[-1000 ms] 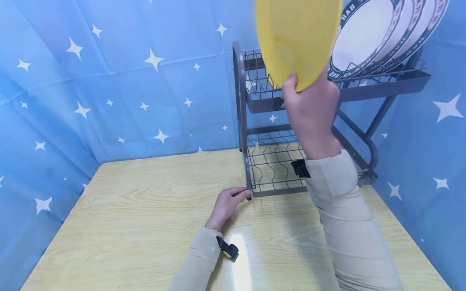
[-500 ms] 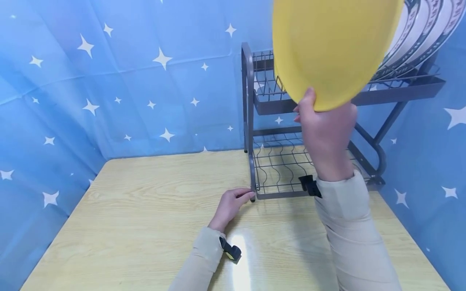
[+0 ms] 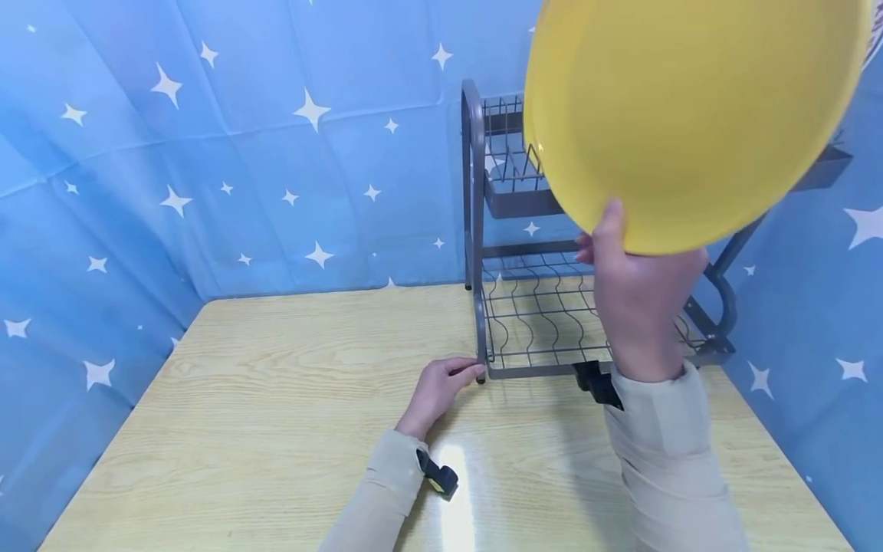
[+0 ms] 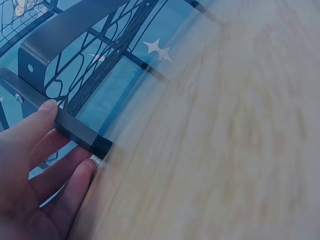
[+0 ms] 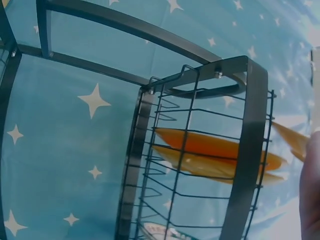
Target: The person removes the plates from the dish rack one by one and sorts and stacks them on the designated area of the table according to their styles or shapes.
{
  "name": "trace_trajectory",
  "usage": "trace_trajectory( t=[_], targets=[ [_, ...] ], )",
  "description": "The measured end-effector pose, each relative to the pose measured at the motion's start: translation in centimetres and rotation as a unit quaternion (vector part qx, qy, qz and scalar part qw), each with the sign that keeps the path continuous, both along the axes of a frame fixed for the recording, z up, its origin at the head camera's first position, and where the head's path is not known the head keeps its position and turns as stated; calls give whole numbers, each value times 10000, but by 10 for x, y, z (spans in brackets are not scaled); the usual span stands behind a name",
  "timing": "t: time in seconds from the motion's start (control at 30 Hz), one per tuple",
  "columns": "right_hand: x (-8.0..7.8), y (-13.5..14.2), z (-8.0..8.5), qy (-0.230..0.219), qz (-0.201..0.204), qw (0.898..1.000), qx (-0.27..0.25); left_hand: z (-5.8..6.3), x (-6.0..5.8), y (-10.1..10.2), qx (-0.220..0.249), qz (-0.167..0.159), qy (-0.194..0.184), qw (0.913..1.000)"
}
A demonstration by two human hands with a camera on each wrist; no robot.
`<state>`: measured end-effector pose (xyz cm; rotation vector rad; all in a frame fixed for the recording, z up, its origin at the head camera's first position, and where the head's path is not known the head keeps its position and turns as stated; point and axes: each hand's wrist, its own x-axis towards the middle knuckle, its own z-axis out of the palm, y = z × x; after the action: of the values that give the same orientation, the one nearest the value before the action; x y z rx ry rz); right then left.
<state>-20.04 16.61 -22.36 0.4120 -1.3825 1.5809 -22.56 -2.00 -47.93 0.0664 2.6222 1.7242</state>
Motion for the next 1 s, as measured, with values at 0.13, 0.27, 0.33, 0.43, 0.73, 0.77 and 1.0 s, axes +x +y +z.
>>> trace_trajectory(
  t=[0.13, 0.27, 0.33, 0.43, 0.73, 0.77, 1.0],
  targets=[
    [3, 2, -7, 249, 367, 9984, -341, 1, 1, 0, 56, -4, -42, 10000],
    [6, 4, -13, 296, 652, 9952, -673, 1, -1, -1, 62, -2, 11, 10000],
    [7, 4, -16, 306, 748, 9933, -826, 1, -2, -2, 51, -1, 18, 10000],
    [9, 5, -21, 294, 825, 9905, -1062, 1, -2, -2, 46, 3, -12, 10000],
    [13, 4, -37, 284, 850, 9817, -1677, -1, -1, -1, 36, 34, 22, 10000],
    [13, 3, -38, 286, 871, 9799, -1772, 0, -1, -2, 42, 34, 19, 10000],
    [21, -1, -42, 482, 889, 9756, -1949, 0, -1, -1, 14, 54, -33, 10000]
  ],
)
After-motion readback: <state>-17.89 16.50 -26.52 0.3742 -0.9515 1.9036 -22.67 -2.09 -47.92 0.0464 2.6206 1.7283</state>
